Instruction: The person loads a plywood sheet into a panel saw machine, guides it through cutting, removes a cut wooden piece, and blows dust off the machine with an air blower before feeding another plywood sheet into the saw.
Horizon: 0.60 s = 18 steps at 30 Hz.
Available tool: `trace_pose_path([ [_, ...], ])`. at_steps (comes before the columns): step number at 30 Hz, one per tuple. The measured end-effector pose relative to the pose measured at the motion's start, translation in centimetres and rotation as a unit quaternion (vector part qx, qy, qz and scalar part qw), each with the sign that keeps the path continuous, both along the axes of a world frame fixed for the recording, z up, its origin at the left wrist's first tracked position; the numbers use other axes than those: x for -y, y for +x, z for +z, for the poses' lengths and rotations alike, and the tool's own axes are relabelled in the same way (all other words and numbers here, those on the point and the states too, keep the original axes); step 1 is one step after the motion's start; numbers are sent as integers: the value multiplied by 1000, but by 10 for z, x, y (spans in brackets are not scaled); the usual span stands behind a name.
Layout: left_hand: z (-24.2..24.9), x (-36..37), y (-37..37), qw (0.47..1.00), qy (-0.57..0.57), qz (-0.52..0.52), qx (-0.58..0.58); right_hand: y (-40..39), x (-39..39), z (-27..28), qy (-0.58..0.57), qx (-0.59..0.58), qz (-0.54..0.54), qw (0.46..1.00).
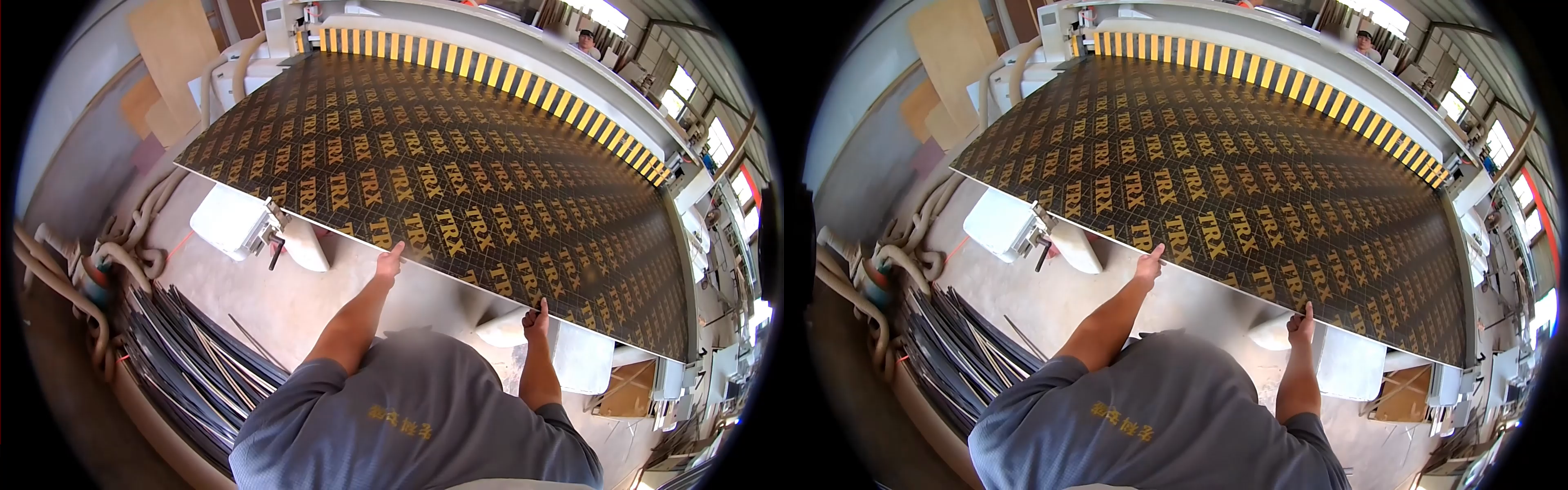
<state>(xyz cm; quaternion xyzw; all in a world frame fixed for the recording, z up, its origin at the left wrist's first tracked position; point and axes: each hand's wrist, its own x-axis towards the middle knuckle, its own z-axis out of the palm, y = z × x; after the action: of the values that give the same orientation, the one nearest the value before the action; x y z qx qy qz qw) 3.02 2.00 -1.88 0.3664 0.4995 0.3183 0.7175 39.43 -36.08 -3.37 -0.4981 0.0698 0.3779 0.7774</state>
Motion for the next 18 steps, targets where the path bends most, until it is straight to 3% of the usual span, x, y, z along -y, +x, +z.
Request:
trace_pose_path([
  [18,-17,-5,-2,1000,5,-26,-7,3,1,-8,6,-14,-19,1000],
])
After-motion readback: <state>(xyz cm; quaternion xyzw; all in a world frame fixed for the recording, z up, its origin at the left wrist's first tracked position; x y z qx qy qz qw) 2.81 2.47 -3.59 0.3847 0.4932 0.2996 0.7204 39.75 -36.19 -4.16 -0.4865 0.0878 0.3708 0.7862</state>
